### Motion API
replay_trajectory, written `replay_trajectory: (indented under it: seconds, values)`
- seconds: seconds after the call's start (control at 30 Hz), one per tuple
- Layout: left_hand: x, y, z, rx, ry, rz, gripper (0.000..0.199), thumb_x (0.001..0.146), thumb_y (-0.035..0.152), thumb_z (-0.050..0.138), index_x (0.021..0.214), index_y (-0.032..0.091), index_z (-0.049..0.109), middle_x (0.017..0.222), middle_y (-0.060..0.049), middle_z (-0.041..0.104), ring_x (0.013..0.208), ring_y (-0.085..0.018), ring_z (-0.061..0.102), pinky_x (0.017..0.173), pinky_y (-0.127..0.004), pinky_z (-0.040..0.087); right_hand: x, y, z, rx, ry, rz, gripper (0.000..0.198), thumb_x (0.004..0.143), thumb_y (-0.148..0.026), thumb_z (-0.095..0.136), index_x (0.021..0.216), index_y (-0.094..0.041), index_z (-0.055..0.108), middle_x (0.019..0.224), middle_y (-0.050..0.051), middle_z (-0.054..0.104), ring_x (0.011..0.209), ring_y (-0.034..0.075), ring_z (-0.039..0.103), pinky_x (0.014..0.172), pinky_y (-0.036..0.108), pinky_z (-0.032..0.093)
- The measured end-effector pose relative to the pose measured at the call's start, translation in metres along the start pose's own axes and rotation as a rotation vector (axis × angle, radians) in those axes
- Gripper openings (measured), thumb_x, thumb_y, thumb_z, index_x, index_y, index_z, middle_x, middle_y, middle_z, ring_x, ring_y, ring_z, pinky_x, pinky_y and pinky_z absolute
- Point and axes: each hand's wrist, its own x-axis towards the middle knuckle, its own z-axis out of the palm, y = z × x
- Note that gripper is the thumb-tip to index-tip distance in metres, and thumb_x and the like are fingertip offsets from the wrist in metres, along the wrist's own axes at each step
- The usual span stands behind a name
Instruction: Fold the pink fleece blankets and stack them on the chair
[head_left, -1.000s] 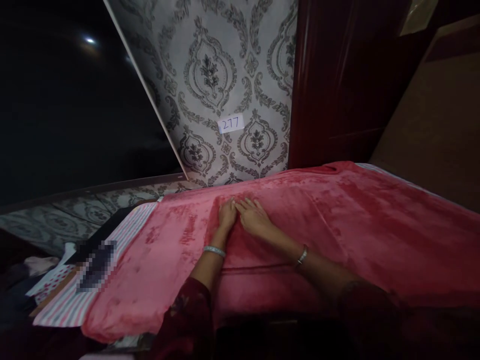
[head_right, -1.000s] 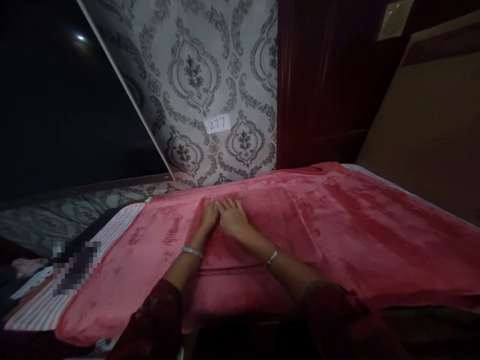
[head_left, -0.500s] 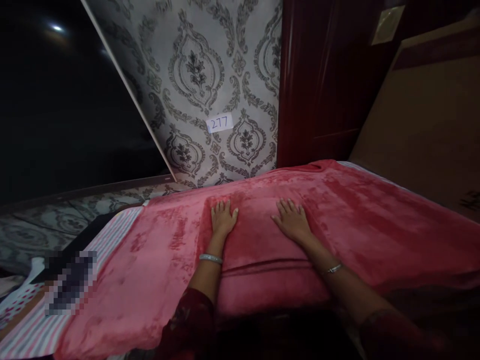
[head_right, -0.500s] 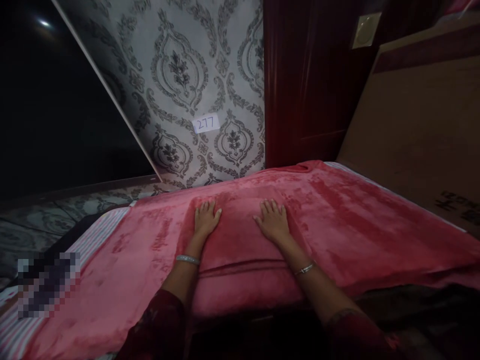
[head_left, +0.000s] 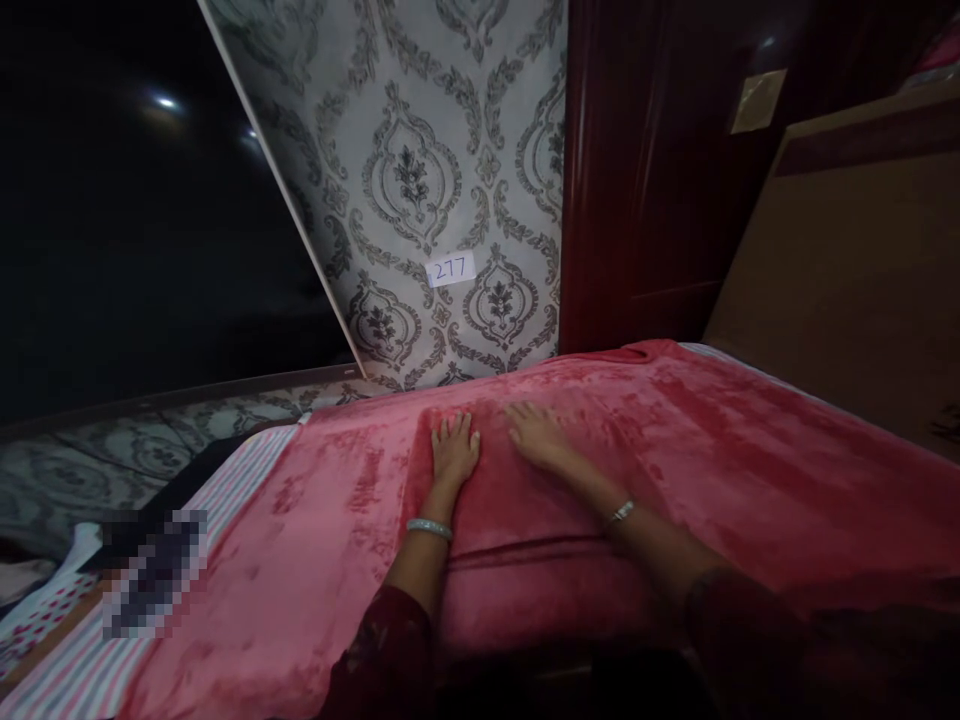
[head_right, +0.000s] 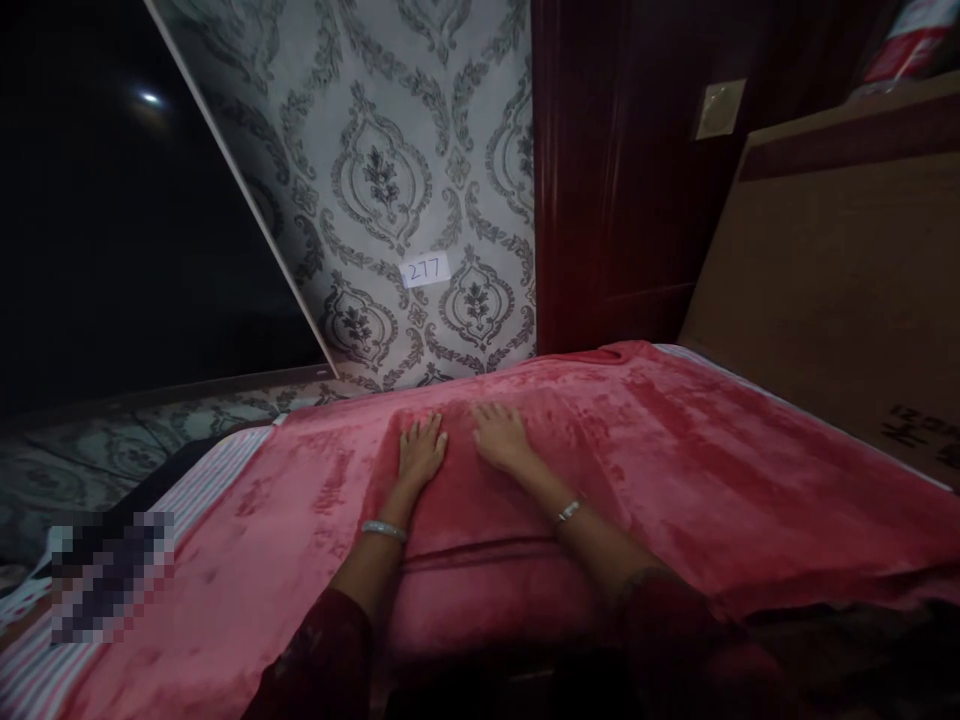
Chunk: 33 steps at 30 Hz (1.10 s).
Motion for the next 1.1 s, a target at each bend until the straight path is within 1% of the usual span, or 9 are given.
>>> replay_trajectory:
  seconds: [0.1, 0.17, 0.3, 0.43, 0.53, 0.63, 0.8, 0.93, 1.1]
  values:
    - [0.000, -0.002, 0.002, 0.017, 0.004, 0.016, 0.057, 0.101, 0.038, 0.035, 0.156, 0.026, 0.041, 0.163, -0.005, 0.037, 0.151, -0.035, 0.030, 0.121, -0.058, 0.027, 0.024, -0.034, 0.005, 0.037, 0.005, -0.156, 0.053, 0.102, -0.020, 0.037, 0.155, -0.016, 0.041, 0.161, 0.011, 0.038, 0.149, 0.029, 0.033, 0.120, 0.051, 0.026]
    - [0.001, -0.004, 0.003, 0.036, 0.017, 0.026, 0.056, 0.100, 0.038, 0.038, 0.155, 0.026, 0.043, 0.163, -0.005, 0.039, 0.150, -0.036, 0.032, 0.121, -0.059, 0.028, 0.036, -0.040, 0.010, 0.036, 0.012, -0.167, 0.049, 0.104, -0.020, 0.035, 0.152, -0.021, 0.047, 0.159, 0.005, 0.043, 0.149, 0.025, 0.033, 0.120, 0.046, 0.025]
    - [0.003, -0.005, 0.005, 0.066, 0.055, 0.041, 0.055, 0.100, 0.038, 0.038, 0.153, 0.025, 0.047, 0.161, -0.005, 0.042, 0.149, -0.037, 0.035, 0.120, -0.058, 0.029, 0.045, 0.003, 0.012, 0.016, 0.005, -0.034, 0.047, 0.106, -0.034, 0.037, 0.149, -0.022, 0.051, 0.157, 0.008, 0.046, 0.145, 0.028, 0.039, 0.119, 0.051, 0.024]
    - [0.006, -0.004, 0.006, 0.056, 0.047, 0.038, 0.056, 0.100, 0.037, 0.037, 0.153, 0.023, 0.046, 0.161, -0.005, 0.041, 0.149, -0.037, 0.034, 0.120, -0.059, 0.029, 0.030, 0.075, 0.010, -0.025, -0.001, 0.233, 0.053, 0.105, -0.043, 0.036, 0.151, -0.020, 0.049, 0.159, 0.015, 0.041, 0.146, 0.035, 0.036, 0.116, 0.063, 0.023]
    - [0.008, -0.003, 0.007, 0.053, 0.033, 0.024, 0.056, 0.100, 0.039, 0.037, 0.154, 0.024, 0.045, 0.161, -0.005, 0.041, 0.149, -0.037, 0.034, 0.121, -0.059, 0.029, 0.013, 0.106, 0.012, -0.008, -0.008, 0.424, 0.058, 0.105, -0.049, 0.027, 0.157, -0.024, 0.039, 0.164, 0.015, 0.032, 0.147, 0.038, 0.033, 0.112, 0.065, 0.028]
    - [0.006, 0.000, 0.007, 0.075, 0.030, -0.003, 0.058, 0.101, 0.040, 0.036, 0.155, 0.020, 0.043, 0.162, -0.008, 0.039, 0.150, -0.036, 0.033, 0.122, -0.056, 0.028, 0.004, 0.112, 0.017, 0.025, -0.011, 0.516, 0.060, 0.105, -0.051, 0.026, 0.159, -0.027, 0.033, 0.164, 0.014, 0.031, 0.146, 0.037, 0.035, 0.112, 0.063, 0.029]
    - [0.002, 0.004, -0.001, 0.105, -0.035, -0.048, 0.060, 0.101, 0.041, 0.034, 0.156, 0.016, 0.039, 0.163, -0.013, 0.036, 0.152, -0.031, 0.031, 0.125, -0.050, 0.023, 0.001, 0.106, 0.019, 0.027, 0.005, 0.507, 0.059, 0.104, -0.050, 0.028, 0.158, -0.027, 0.035, 0.161, 0.015, 0.036, 0.143, 0.037, 0.039, 0.113, 0.062, 0.030]
    - [0.006, 0.019, -0.016, 0.087, -0.119, -0.096, 0.065, 0.100, 0.050, 0.032, 0.156, 0.018, 0.038, 0.164, -0.014, 0.035, 0.152, -0.034, 0.030, 0.124, -0.056, 0.020, 0.000, 0.106, 0.019, 0.037, 0.028, 0.499, 0.060, 0.103, -0.051, 0.027, 0.157, -0.027, 0.037, 0.159, 0.015, 0.040, 0.141, 0.038, 0.041, 0.111, 0.062, 0.033]
    - [0.025, 0.055, -0.022, 0.019, -0.179, 0.054, 0.070, 0.099, 0.058, 0.030, 0.157, 0.019, 0.035, 0.167, -0.015, 0.027, 0.154, -0.035, 0.022, 0.124, -0.059, 0.015, -0.003, 0.109, 0.024, 0.025, 0.051, 0.480, 0.061, 0.103, -0.051, 0.024, 0.158, -0.026, 0.037, 0.159, 0.015, 0.039, 0.140, 0.038, 0.042, 0.110, 0.061, 0.035]
